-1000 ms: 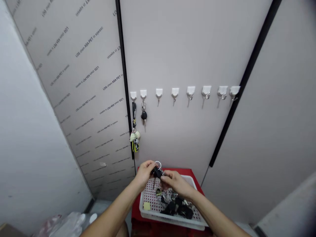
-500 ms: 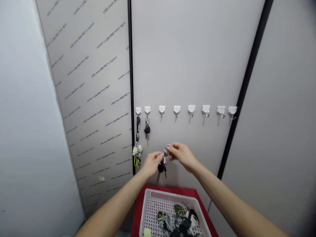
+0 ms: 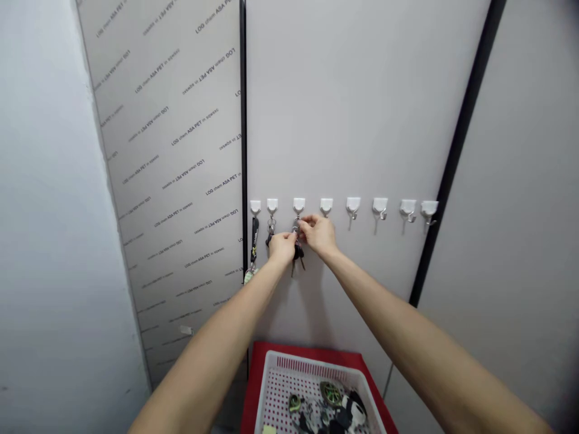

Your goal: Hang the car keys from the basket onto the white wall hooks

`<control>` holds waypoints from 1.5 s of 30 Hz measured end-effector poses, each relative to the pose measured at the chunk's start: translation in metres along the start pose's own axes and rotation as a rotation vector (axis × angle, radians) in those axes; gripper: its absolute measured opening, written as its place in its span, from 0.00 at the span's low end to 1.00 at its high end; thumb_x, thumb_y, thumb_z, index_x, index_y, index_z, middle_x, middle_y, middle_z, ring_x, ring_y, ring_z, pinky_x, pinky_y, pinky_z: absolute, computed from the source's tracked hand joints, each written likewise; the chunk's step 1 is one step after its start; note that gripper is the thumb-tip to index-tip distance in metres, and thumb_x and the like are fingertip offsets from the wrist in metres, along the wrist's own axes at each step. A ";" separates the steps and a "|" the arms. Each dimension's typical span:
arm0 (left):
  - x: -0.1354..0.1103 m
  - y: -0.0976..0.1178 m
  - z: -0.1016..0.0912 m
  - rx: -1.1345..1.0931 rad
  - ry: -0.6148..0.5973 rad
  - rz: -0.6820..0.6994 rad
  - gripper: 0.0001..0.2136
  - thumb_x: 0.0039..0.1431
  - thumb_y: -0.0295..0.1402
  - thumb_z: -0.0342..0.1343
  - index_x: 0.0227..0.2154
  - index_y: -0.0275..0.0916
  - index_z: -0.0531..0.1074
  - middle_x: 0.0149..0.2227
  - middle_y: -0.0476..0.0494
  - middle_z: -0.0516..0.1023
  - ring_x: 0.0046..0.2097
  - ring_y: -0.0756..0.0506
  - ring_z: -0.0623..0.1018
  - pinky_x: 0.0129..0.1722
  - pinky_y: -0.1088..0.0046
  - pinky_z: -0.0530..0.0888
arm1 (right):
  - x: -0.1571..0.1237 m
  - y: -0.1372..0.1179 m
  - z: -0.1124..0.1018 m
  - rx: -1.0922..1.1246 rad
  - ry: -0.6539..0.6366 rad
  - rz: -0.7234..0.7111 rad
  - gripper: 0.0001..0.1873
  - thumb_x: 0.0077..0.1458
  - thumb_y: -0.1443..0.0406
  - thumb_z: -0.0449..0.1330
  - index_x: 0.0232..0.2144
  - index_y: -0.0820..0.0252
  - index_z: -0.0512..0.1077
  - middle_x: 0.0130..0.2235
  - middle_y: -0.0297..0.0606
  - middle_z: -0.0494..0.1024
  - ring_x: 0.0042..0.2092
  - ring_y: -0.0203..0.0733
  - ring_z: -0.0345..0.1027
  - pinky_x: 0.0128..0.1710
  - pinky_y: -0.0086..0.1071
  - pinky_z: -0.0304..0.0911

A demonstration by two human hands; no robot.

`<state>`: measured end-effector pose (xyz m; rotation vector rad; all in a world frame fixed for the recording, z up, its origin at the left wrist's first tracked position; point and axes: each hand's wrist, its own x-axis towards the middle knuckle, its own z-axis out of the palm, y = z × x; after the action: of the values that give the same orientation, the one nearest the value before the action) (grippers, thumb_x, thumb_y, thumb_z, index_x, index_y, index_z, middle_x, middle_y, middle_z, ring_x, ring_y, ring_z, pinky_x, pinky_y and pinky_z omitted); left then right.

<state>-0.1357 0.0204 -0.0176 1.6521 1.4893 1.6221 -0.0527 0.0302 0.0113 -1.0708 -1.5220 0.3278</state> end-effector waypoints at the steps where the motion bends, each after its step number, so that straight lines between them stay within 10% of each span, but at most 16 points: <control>1: -0.001 -0.004 0.001 0.001 -0.015 0.002 0.12 0.44 0.34 0.45 0.22 0.32 0.70 0.22 0.44 0.72 0.25 0.51 0.68 0.25 0.77 0.62 | -0.003 0.004 -0.001 -0.020 -0.016 -0.008 0.08 0.39 0.64 0.52 0.24 0.63 0.65 0.16 0.30 0.65 0.17 0.30 0.60 0.21 0.26 0.57; 9: -0.074 -0.058 -0.003 0.043 -0.104 0.064 0.15 0.44 0.29 0.47 0.37 0.32 0.63 0.38 0.41 0.68 0.37 0.50 0.68 0.38 0.75 0.63 | -0.098 0.070 -0.024 -0.071 -0.313 0.044 0.10 0.41 0.64 0.49 0.27 0.64 0.65 0.19 0.31 0.66 0.20 0.29 0.58 0.22 0.24 0.55; 14: -0.150 -0.117 0.001 0.279 -0.524 -0.031 0.11 0.44 0.28 0.46 0.33 0.34 0.65 0.34 0.44 0.69 0.36 0.51 0.67 0.38 0.76 0.63 | -0.199 0.130 -0.032 -0.311 -0.708 0.162 0.08 0.40 0.68 0.49 0.24 0.63 0.67 0.21 0.34 0.69 0.22 0.32 0.59 0.24 0.25 0.54; 18: -0.184 -0.146 0.006 0.623 -0.773 0.024 0.12 0.41 0.30 0.48 0.33 0.37 0.65 0.37 0.43 0.68 0.40 0.47 0.65 0.40 0.72 0.61 | -0.237 0.147 -0.030 -0.412 -0.785 0.112 0.10 0.39 0.68 0.51 0.28 0.62 0.67 0.29 0.37 0.70 0.32 0.35 0.60 0.33 0.26 0.54; 30: -0.188 -0.150 0.009 0.872 -0.882 0.057 0.12 0.43 0.22 0.40 0.32 0.35 0.63 0.34 0.39 0.69 0.36 0.45 0.69 0.34 0.71 0.64 | -0.240 0.147 -0.019 -0.699 -0.862 0.079 0.12 0.39 0.70 0.50 0.31 0.62 0.65 0.35 0.43 0.67 0.36 0.40 0.59 0.33 0.28 0.52; 40: -0.180 -0.148 0.003 0.526 -0.741 0.018 0.12 0.41 0.23 0.43 0.31 0.36 0.65 0.34 0.43 0.68 0.37 0.48 0.67 0.37 0.74 0.63 | -0.212 0.143 -0.035 -0.218 -0.756 0.296 0.07 0.42 0.65 0.48 0.19 0.63 0.62 0.18 0.31 0.64 0.21 0.30 0.56 0.21 0.24 0.50; 45: -0.171 -0.124 0.017 -0.038 -0.754 -0.094 0.16 0.41 0.23 0.44 0.36 0.35 0.63 0.37 0.46 0.68 0.40 0.50 0.66 0.40 0.76 0.61 | -0.187 0.122 -0.041 0.086 -0.726 0.382 0.07 0.41 0.64 0.49 0.20 0.63 0.61 0.18 0.29 0.63 0.20 0.29 0.57 0.21 0.23 0.52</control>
<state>-0.1311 -0.0736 -0.2079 1.8404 1.1024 0.8070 0.0171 -0.0616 -0.1842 -1.2422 -1.8952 1.1330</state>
